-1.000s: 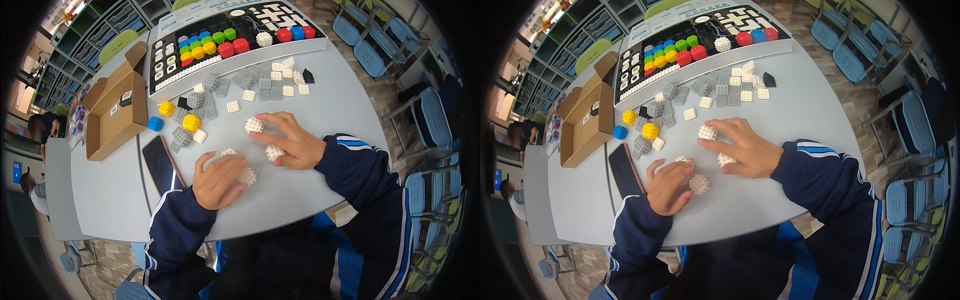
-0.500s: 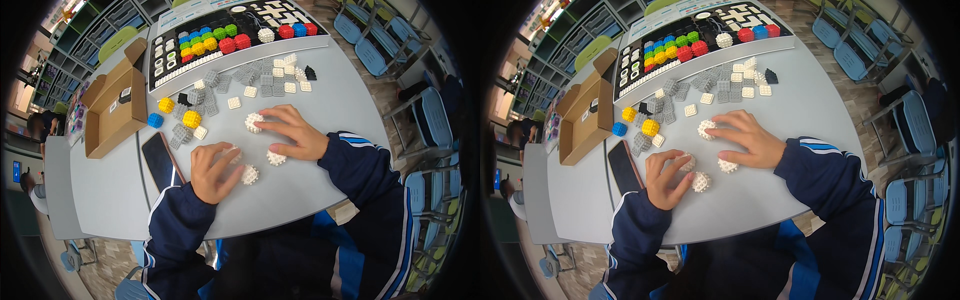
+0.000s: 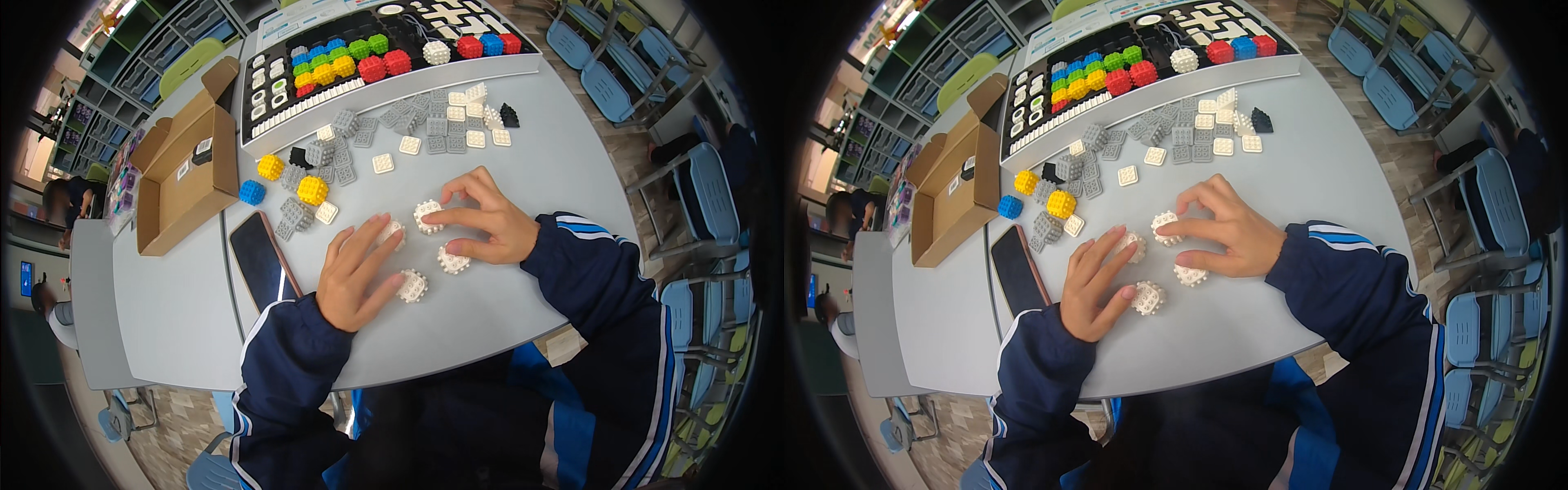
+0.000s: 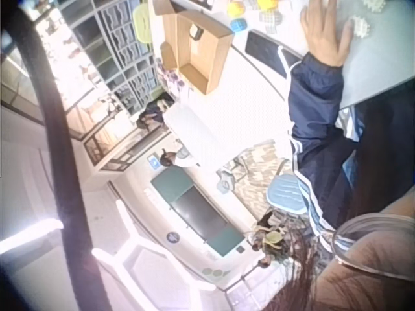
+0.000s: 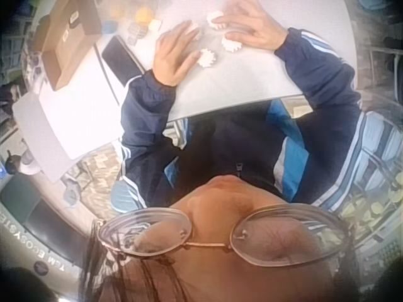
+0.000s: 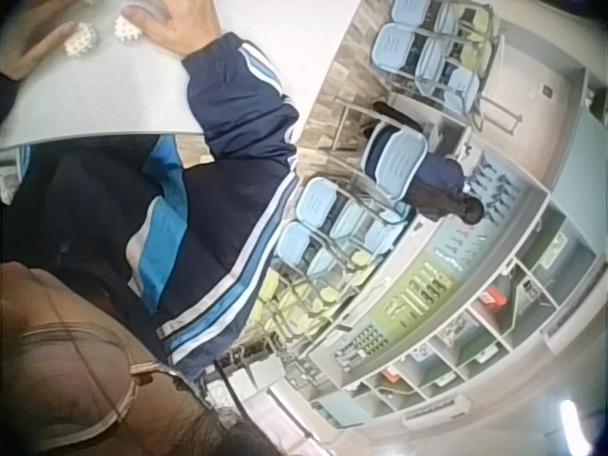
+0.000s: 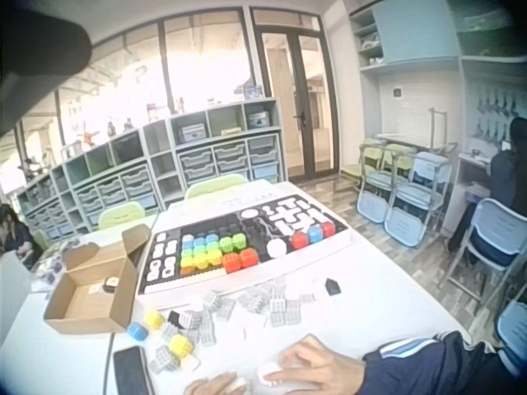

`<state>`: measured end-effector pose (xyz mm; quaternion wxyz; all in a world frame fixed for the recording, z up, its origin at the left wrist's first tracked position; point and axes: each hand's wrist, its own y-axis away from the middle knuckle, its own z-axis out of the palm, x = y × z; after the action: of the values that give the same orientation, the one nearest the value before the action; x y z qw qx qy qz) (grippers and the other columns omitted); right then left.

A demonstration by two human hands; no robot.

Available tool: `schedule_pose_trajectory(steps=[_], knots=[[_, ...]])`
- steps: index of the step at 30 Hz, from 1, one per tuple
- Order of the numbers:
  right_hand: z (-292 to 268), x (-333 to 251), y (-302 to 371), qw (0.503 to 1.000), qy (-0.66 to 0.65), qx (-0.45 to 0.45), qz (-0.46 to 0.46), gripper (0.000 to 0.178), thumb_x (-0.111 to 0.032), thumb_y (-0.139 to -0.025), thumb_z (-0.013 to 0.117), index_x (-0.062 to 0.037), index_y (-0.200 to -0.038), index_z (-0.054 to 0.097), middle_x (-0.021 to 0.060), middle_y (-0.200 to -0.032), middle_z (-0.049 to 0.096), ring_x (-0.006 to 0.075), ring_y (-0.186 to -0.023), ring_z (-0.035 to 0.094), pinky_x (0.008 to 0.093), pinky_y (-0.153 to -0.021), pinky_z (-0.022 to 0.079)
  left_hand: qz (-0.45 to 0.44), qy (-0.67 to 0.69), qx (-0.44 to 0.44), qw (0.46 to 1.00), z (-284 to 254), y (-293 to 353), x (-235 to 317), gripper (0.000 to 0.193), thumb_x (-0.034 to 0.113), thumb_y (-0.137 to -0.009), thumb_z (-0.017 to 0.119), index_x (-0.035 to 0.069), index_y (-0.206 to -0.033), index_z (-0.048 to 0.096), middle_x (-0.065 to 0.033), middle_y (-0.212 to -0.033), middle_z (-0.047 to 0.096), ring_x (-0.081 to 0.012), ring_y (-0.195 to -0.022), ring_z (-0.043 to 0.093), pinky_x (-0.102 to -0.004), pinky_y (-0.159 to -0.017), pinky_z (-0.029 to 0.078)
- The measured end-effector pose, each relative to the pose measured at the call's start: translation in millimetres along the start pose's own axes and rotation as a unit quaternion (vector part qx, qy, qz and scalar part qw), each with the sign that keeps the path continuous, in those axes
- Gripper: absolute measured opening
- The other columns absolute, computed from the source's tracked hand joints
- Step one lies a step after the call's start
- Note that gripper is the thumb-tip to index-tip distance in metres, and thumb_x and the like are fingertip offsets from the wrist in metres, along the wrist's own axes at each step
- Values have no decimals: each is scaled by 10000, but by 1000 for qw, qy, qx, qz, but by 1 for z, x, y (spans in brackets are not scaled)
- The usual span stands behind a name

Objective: The person assembles small white and gray interlocking building blocks into cube-like structures on a table. They pick up blocks, connect them, and arrange the completed units into a larger formation.

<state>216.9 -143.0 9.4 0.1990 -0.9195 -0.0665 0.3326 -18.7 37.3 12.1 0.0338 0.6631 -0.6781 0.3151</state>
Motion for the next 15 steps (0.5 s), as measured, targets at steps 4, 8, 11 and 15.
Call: schedule_pose_trajectory(steps=[4, 8, 11, 15], knots=[[4, 4, -2, 999, 15, 23, -25, 372, -276, -894, 773, -177, -1251, 733, 71, -1209, 544, 284, -1114, 465, 383, -963, 471, -14, -12, -13, 1000, -1, 2, -1, 531, 212, -918, 637, 49, -1420, 583, -209, -1499, 508, -361, -1347, 509, -529, -1144, 309], [4, 5, -1, 1000, 14, 12, -11, 367, -269, -897, 767, -171, -1249, 733, 73, -1228, 547, 291, -1127, 470, 394, -979, 466, -20, -11, -22, 1000, -1, 1, 0, 514, 190, -926, 631, 58, -1421, 589, -208, -1496, 509, -365, -1333, 508, -513, -1137, 322], [5, 6, -1, 1000, 9, 14, -13, 356, -270, -896, 765, -167, -1236, 736, 75, -1230, 547, 293, -1127, 473, 403, -985, 463, -18, -21, -15, 999, 0, 1, 1, 501, 176, -930, 628, 60, -1416, 597, -203, -1489, 512, -372, -1301, 512, -486, -1127, 339], [6, 7, -1, 999, 13, 23, -23, 350, -276, -898, 762, -157, -1225, 732, 80, -1222, 547, 294, -1123, 476, 404, -975, 461, -34, -9, -2, 999, -1, 0, 4, 483, 165, -931, 635, 56, -1401, 614, -196, -1457, 524, -365, -1247, 523, -446, -1099, 366]])
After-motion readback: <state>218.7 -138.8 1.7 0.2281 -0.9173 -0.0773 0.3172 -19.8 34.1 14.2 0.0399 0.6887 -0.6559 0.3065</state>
